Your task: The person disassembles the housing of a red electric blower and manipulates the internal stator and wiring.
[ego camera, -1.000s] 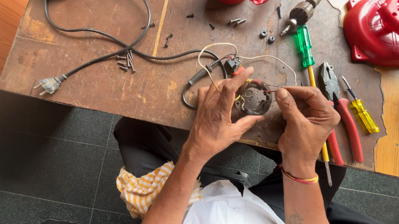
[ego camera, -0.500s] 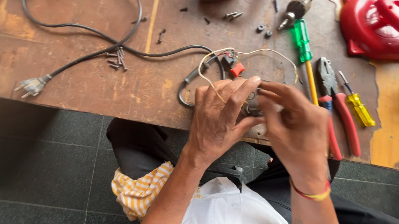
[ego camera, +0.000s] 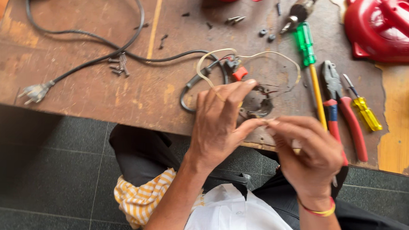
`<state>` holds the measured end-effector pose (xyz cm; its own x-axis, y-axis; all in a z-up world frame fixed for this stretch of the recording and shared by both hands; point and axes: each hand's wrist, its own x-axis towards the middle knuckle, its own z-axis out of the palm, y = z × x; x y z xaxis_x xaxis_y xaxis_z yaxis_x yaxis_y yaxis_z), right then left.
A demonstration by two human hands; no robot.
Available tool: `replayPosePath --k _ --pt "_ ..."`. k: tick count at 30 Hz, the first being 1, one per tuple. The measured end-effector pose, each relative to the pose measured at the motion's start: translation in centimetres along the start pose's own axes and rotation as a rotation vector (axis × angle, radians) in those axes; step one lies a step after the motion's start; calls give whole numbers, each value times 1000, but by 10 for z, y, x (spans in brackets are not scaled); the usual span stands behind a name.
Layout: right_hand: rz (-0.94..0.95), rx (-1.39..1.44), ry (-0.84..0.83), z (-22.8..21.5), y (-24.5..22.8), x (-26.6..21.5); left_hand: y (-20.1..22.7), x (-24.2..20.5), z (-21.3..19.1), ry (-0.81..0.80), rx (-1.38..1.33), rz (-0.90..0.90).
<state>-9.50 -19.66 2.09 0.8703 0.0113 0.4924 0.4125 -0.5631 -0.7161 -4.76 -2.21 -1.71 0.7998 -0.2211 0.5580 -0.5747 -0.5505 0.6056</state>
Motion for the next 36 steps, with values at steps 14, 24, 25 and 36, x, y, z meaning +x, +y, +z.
replayPosePath --k 14,24,25,36 --pt "-156 26 53 8 9 -7 5 3 2 -34 42 -33" --pt "26 43 177 10 -5 7 0 5 -2 -48 -10 -13" --pt "80 32 212 7 -3 13 0 5 -2 -33 -27 -9" --pt "88 -38 -28 2 25 42 -1 3 -10 -37 -127 -31"
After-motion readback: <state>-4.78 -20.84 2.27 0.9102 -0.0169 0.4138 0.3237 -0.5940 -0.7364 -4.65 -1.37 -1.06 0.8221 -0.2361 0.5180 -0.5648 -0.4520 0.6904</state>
